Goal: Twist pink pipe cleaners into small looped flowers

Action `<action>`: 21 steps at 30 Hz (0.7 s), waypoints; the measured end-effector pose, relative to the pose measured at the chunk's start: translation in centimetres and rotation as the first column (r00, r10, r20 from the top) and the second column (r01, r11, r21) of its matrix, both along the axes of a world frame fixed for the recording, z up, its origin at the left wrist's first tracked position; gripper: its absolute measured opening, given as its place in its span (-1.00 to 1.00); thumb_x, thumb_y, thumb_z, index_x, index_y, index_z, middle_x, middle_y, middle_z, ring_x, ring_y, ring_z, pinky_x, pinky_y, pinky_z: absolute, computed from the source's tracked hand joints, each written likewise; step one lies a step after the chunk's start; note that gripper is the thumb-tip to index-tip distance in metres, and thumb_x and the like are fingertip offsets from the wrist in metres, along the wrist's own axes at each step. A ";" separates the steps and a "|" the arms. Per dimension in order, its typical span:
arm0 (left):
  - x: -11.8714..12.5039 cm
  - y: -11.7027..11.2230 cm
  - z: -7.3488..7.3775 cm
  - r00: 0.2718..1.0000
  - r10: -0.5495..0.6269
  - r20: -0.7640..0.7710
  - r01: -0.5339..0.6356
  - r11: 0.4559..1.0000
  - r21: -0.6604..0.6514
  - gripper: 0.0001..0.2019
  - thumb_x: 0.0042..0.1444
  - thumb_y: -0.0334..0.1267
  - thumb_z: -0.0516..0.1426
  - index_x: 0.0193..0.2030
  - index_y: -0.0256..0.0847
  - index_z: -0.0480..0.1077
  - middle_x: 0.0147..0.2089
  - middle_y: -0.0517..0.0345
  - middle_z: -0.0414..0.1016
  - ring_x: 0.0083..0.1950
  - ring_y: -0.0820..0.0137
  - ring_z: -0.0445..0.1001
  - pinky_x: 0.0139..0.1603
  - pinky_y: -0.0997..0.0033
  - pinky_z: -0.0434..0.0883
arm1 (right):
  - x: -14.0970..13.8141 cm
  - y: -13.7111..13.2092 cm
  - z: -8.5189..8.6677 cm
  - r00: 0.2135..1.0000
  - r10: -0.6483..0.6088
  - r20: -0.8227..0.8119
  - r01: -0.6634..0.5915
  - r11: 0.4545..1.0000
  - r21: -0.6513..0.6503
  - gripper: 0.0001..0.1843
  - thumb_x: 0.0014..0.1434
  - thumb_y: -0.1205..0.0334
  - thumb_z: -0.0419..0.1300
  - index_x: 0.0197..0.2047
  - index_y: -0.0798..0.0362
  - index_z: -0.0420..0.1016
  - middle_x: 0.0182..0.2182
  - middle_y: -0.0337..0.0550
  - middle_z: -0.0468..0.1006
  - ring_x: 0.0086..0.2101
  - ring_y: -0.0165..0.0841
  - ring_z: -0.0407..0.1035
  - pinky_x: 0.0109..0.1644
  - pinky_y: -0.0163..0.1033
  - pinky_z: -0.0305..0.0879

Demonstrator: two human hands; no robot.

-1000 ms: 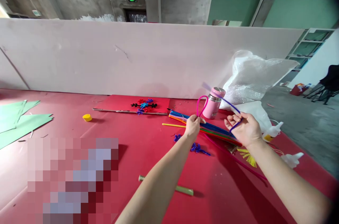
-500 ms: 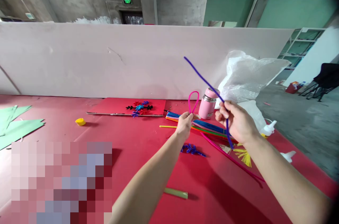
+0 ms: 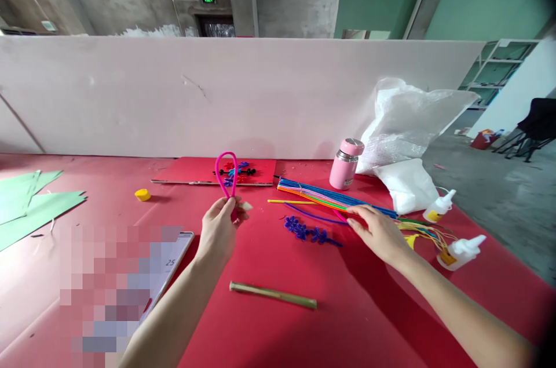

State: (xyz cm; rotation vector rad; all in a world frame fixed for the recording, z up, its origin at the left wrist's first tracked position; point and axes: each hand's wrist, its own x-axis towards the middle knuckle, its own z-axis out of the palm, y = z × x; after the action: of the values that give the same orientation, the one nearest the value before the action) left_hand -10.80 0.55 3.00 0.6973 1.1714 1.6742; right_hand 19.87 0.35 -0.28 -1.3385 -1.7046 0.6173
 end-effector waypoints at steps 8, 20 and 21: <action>3.7 -5.5 0.1 0.950 -0.310 -0.037 0.310 0.951 -0.016 -0.84 -0.03 -0.23 0.14 -0.39 -0.30 0.37 -0.62 0.18 0.43 -0.59 0.54 0.29 -0.58 0.59 0.19 | -4.4 -2.4 2.3 0.997 0.036 -0.071 -0.035 0.999 0.017 -0.75 0.15 0.09 0.04 -0.16 0.01 0.38 -0.32 -0.14 0.49 -0.37 -0.31 0.40 -0.28 -0.25 0.33; 6.2 -7.4 -2.1 0.648 -0.760 0.056 0.762 0.645 -0.057 -0.77 0.12 -0.20 0.04 -0.35 -0.35 0.40 -0.58 0.09 0.43 -0.58 0.49 0.34 -0.54 0.52 0.27 | -11.1 -5.9 2.0 0.896 0.336 -0.290 -0.363 0.931 -0.043 -0.71 0.21 0.14 -0.01 -0.27 0.06 0.51 -0.37 -0.14 0.51 -0.31 -0.31 0.40 -0.20 -0.25 0.33; 6.1 -7.4 -2.2 0.632 -0.771 0.079 0.775 0.630 -0.057 -0.77 0.12 -0.21 0.04 -0.36 -0.35 0.40 -0.57 0.06 0.44 -0.56 0.46 0.37 -0.51 0.49 0.30 | -10.8 -5.8 2.0 0.900 0.352 -0.258 -0.373 0.927 -0.039 -0.70 0.22 0.15 -0.03 -0.27 0.06 0.51 -0.37 -0.15 0.50 -0.32 -0.33 0.40 -0.21 -0.26 0.33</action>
State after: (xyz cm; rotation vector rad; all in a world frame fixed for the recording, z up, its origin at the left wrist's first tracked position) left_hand -4.74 -6.86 0.76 0.9328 0.7190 0.8795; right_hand 9.05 -5.48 1.73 -0.9541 -1.7453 1.0394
